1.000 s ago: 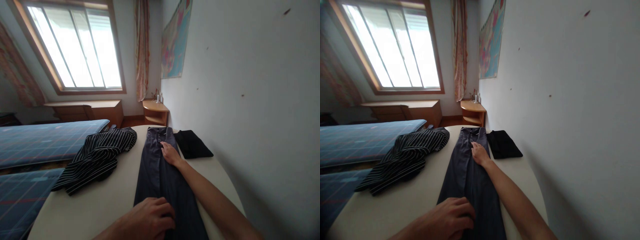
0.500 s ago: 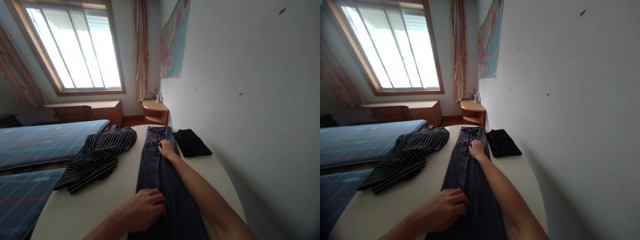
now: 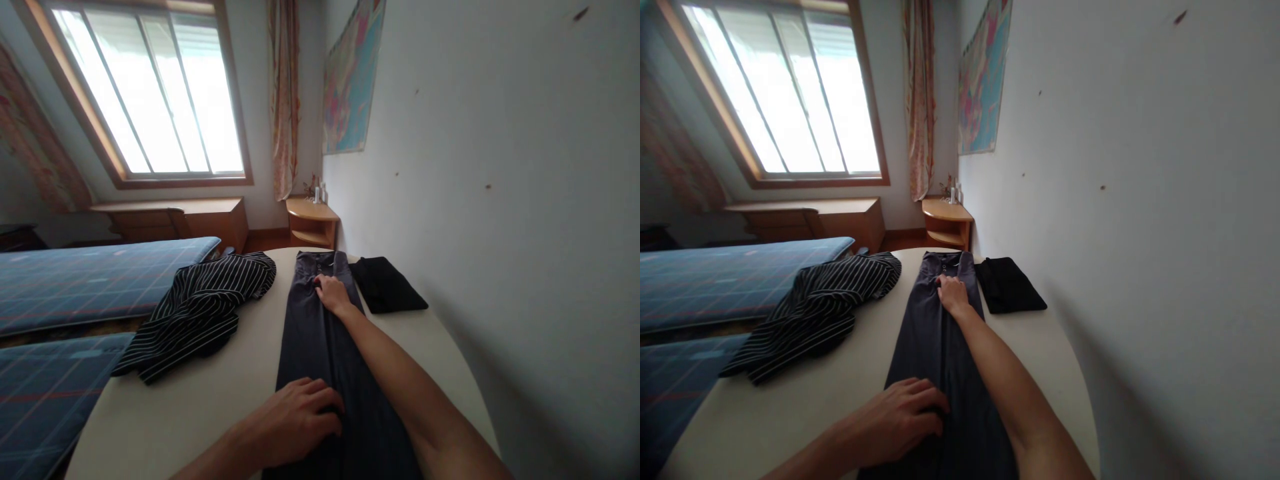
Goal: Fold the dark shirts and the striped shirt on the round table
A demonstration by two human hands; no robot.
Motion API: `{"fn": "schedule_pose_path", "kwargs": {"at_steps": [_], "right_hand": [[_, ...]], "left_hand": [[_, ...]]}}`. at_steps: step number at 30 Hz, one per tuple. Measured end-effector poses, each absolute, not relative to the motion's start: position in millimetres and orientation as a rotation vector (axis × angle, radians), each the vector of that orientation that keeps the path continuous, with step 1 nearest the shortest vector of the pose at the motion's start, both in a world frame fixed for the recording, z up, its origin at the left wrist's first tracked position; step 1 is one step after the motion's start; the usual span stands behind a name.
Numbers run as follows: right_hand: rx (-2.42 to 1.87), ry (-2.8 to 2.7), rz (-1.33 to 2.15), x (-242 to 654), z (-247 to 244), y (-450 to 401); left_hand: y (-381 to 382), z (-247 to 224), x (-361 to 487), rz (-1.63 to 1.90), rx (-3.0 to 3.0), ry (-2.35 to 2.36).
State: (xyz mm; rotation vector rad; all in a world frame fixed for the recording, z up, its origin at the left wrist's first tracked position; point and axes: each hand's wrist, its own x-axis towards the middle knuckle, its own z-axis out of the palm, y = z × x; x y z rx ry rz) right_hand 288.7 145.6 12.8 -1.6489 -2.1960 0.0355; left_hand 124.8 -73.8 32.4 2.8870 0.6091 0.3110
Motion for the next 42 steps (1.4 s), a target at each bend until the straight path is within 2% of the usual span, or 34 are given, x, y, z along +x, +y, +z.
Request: {"fn": "schedule_pose_path", "kwargs": {"at_steps": [8, 15, 22, 26, 30, 34, 38, 42], "right_hand": [[-1.501, -2.18, 0.095, 297.9, 2.0, 144.6], [-1.456, -2.205, 0.138, 307.1, -8.7, 135.6], [-1.514, -2.331, 0.155, 313.3, 16.3, 107.6], [-1.502, -2.401, 0.26, 316.0, 34.9, 89.4], [-1.626, -2.376, 0.268, 311.1, 44.1, 89.8], [-1.8, -2.294, 0.265, 298.9, 47.1, 110.1], [-1.858, -2.162, 0.22, 285.4, 46.8, 140.1], [-1.717, -2.144, 0.053, 271.7, 46.5, 174.5]], "left_hand": [[-74.2, 25.8, 127.8, 0.435, 2.896, 0.578], [-84.7, 38.6, 132.6, 0.216, 2.712, 0.711], [-101.7, 6.2, 135.1, 0.081, 2.632, 0.524], [-105.7, 35.5, 132.3, 0.047, 2.538, 0.334], [-70.8, 62.1, 127.4, 0.316, 2.569, 0.764], [-12.1, 38.8, 118.1, 0.492, 2.641, 1.235], [16.8, 8.2, 110.1, 0.57, 2.67, 1.37], [17.4, -2.0, 107.5, 0.525, 2.646, 1.348]]}}
